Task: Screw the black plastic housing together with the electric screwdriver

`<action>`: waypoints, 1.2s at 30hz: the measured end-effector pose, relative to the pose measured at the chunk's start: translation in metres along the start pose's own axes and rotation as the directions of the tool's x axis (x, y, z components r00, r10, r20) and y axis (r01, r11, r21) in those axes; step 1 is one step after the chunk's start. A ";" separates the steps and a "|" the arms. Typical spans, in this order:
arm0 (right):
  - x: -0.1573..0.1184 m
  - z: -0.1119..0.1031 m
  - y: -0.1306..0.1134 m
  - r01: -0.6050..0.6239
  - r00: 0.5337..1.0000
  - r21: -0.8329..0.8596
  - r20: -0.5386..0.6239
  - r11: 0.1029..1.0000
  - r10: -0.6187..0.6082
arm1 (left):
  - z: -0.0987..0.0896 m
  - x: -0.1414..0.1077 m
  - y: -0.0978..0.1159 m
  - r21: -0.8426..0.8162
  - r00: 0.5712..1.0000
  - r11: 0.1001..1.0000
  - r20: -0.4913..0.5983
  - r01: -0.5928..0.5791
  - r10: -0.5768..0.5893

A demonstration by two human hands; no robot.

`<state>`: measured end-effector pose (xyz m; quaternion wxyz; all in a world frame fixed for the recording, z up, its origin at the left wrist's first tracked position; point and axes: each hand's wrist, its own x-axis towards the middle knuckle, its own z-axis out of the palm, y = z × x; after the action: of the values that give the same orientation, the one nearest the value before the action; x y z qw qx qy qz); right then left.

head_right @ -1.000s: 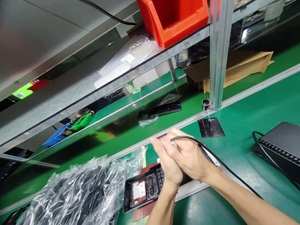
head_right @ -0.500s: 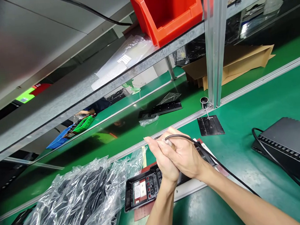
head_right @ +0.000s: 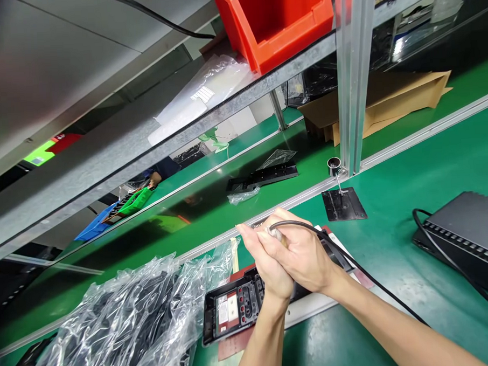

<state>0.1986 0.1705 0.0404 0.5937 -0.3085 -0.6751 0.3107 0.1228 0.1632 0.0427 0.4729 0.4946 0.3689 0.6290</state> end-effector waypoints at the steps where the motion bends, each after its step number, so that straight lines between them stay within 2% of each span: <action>1: 0.000 0.000 0.000 0.000 1.000 -0.004 -0.002 1.000 0.000 | 0.000 0.000 -0.001 0.004 1.000 1.000 0.007 -0.007 0.007; 17: -0.002 0.000 0.004 0.007 1.000 -0.008 -0.028 1.000 -0.007 | 0.001 0.000 0.005 0.000 0.998 1.000 0.059 0.012 -0.012; 27: -0.002 -0.001 0.007 0.021 0.999 -0.008 -0.025 1.000 -0.021 | -0.001 -0.002 -0.001 0.020 1.000 1.000 -0.021 -0.002 0.002; 36: -0.003 -0.002 0.007 0.043 0.998 0.010 -0.042 0.999 -0.042 | 0.003 0.000 0.004 0.024 0.998 0.999 0.046 -0.047 0.046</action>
<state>0.2009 0.1727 0.0332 0.6158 -0.2973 -0.6672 0.2952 0.1243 0.1624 0.0474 0.4603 0.5233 0.3544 0.6235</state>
